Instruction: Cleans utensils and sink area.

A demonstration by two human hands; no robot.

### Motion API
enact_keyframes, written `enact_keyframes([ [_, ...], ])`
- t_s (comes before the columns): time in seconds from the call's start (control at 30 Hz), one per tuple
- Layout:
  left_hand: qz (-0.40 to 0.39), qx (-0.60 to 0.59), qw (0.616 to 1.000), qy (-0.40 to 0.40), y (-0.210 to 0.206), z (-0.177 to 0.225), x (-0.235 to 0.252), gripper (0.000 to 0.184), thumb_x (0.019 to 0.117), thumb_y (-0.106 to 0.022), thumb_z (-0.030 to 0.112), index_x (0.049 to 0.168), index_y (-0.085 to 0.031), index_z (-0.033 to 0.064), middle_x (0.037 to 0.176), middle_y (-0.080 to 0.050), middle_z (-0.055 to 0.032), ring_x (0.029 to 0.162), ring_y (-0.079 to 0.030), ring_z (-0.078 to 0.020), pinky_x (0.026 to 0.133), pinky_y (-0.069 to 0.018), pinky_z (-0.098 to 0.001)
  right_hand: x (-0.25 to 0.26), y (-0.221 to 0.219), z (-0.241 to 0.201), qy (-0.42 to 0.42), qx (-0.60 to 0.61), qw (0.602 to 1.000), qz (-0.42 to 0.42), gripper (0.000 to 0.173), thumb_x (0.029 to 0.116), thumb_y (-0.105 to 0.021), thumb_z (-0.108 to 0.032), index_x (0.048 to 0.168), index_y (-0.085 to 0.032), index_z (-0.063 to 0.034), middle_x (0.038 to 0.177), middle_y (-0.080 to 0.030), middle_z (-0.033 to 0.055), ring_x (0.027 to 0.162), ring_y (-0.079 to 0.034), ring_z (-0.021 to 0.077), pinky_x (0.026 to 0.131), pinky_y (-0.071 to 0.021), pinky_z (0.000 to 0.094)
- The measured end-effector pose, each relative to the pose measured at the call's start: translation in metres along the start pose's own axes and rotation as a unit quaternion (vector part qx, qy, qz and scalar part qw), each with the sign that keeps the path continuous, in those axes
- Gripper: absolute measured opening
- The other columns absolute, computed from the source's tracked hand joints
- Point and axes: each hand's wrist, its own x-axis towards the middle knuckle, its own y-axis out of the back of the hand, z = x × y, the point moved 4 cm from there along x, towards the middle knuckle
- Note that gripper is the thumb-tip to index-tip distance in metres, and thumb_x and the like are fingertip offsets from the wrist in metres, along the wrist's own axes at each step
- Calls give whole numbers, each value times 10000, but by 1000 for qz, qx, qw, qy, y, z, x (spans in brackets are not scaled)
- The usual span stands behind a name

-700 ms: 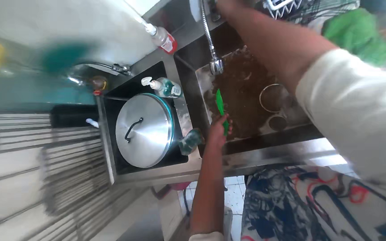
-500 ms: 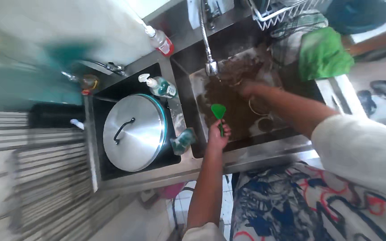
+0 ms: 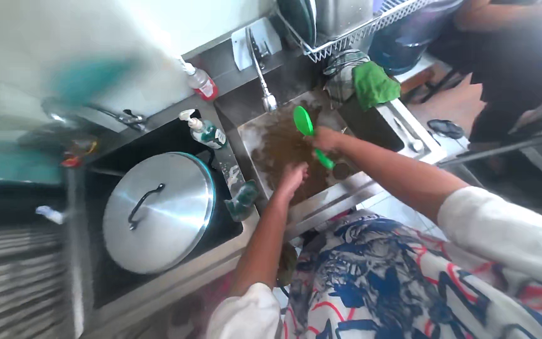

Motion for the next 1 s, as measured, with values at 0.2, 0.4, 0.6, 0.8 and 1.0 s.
enact_keyframes([
  [0.2, 142, 271, 947, -99, 25, -11, 4, 326, 1054, -550, 273, 1227, -645, 14, 1199, -689, -191, 1135, -672, -318, 988, -535, -519, -30, 14, 11, 87, -287, 945, 129, 359, 1079, -538, -298, 1333, -580, -48, 1068, -699, 247, 1014, -696, 450, 861, -546, 661],
  [0.4, 76, 386, 918, -46, 22, -33, 13, 523, 1020, -609, 338, 1446, -535, 43, 1508, -482, -226, 1312, -565, -370, 1069, -487, -552, -31, 19, 27, -64, -396, 912, 88, 354, 985, -657, -189, 1300, -631, -31, 1250, -662, 278, 1175, -635, 494, 916, -502, 716],
  [0.6, 176, 307, 923, -154, 40, -2, -9, 189, 1001, -602, 146, 946, -650, -29, 856, -659, -185, 849, -674, -328, 773, -549, -523, -69, 40, -11, 135, -217, 932, 257, 296, 1077, -518, -257, 1251, -603, -33, 960, -694, 235, 914, -700, 449, 789, -544, 657],
  [0.8, 75, 463, 883, -25, 33, -27, 11, 518, 968, -653, 215, 1438, -535, 31, 1443, -553, -209, 1310, -563, -382, 1058, -471, -601, -40, 7, 34, -77, -331, 934, 112, 337, 961, -678, -176, 1260, -666, -22, 1249, -666, 279, 1177, -633, 495, 916, -490, 735],
  [1.0, 154, 391, 903, -85, 35, -7, -11, 234, 1026, -585, 235, 1034, -680, 22, 1029, -704, -166, 1013, -693, -300, 896, -557, -500, -65, 14, 19, 148, -257, 924, 242, 301, 1038, -555, -202, 1282, -610, -36, 978, -716, 242, 936, -713, 468, 791, -555, 667],
])
